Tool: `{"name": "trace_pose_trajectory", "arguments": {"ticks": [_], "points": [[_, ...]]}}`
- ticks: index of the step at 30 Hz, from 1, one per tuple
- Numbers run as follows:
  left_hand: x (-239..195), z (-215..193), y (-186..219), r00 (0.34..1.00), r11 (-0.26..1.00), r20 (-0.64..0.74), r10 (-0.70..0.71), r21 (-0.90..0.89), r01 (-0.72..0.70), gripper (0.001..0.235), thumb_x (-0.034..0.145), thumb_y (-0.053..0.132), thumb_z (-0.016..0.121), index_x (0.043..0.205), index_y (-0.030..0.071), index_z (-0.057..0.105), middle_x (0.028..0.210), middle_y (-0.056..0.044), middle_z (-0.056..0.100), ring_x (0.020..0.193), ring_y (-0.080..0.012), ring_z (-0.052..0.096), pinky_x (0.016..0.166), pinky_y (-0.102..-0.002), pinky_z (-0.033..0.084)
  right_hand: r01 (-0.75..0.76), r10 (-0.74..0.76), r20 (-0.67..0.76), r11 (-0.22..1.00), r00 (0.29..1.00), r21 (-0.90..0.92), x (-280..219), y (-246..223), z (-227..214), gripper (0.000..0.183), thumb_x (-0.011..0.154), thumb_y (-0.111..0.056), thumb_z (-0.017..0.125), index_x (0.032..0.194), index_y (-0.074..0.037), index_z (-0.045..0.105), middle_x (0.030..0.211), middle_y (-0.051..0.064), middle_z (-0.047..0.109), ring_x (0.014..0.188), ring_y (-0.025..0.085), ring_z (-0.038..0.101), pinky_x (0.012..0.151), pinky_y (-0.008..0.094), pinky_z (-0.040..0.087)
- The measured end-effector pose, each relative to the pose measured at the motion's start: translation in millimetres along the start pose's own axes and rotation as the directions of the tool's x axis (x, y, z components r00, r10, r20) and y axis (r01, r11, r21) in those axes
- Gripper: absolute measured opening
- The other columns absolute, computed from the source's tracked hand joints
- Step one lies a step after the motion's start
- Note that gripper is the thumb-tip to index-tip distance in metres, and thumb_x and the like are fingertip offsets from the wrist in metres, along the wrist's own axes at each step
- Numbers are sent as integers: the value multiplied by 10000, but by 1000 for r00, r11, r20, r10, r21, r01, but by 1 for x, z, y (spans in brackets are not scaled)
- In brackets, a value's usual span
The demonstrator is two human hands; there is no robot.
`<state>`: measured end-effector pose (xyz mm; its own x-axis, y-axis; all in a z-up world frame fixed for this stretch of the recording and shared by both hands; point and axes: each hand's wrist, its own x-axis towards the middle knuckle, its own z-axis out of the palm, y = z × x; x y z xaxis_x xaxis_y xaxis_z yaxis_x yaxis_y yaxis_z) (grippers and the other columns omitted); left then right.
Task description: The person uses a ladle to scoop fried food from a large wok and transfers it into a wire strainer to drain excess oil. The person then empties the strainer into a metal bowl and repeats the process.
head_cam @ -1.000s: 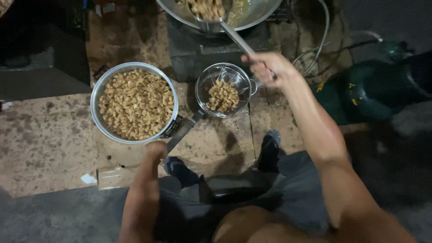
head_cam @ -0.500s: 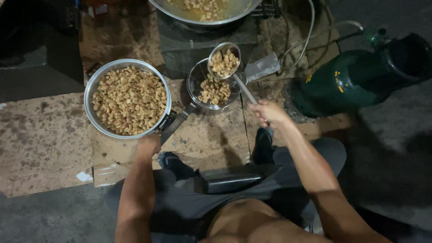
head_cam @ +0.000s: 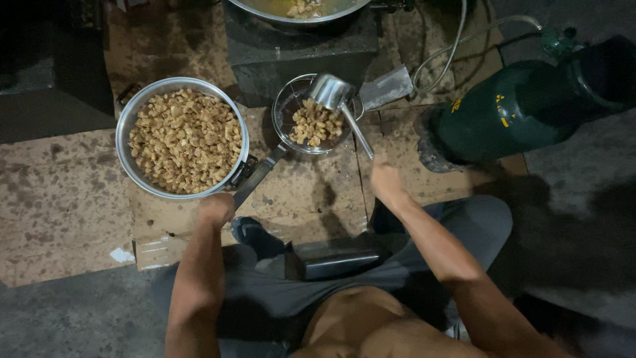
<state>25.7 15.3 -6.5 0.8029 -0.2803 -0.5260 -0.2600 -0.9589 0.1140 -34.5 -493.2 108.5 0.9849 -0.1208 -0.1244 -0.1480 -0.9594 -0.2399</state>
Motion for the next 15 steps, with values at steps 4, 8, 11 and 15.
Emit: {"name": "trace_pose_trajectory", "arguments": {"ticks": [4, 8, 11, 15], "points": [[1, 3, -1, 998, 997, -38, 55, 49, -53, 199, 671, 188, 738, 813, 60, 793, 928, -194, 758, 898, -351, 748, 765, -461, 600, -40, 40, 3, 997, 999, 69, -16, 1, -15, 519, 930, -144, 554, 1400, 42, 435, 850, 326, 700, 740, 510, 676, 694, 606, 528], [2, 7, -1, 989, 992, -113, 100, 82, -92, 177, 675, 193, 716, 793, 72, 769, 910, -174, 757, 877, -356, 741, 746, -468, 598, -172, 86, 166, 765, 982, 620, -24, 5, -20, 383, 1013, -264, 592, 1304, -21, 542, 679, 101, 561, 503, 273, 520, 443, 446, 430], [2, 8, 1, 987, 991, -124, 103, 103, -90, 190, 674, 210, 723, 804, 78, 766, 914, -167, 757, 878, -346, 741, 759, -464, 595, -554, 70, 550, 106, 832, 825, -25, 15, -22, 327, 1053, -319, 572, 1294, -99, 543, 595, -70, 375, 407, 72, 349, 338, 263, 299], [-4, 10, 1, 972, 986, -174, 158, 72, -147, 212, 681, 237, 744, 838, 95, 760, 920, -164, 756, 881, -345, 733, 779, -467, 589, -681, -381, 570, -504, 728, 532, -45, 37, -63, 368, 1073, -325, 477, 1349, -101, 570, 597, -84, 361, 381, 9, 312, 283, 183, 241]]}}
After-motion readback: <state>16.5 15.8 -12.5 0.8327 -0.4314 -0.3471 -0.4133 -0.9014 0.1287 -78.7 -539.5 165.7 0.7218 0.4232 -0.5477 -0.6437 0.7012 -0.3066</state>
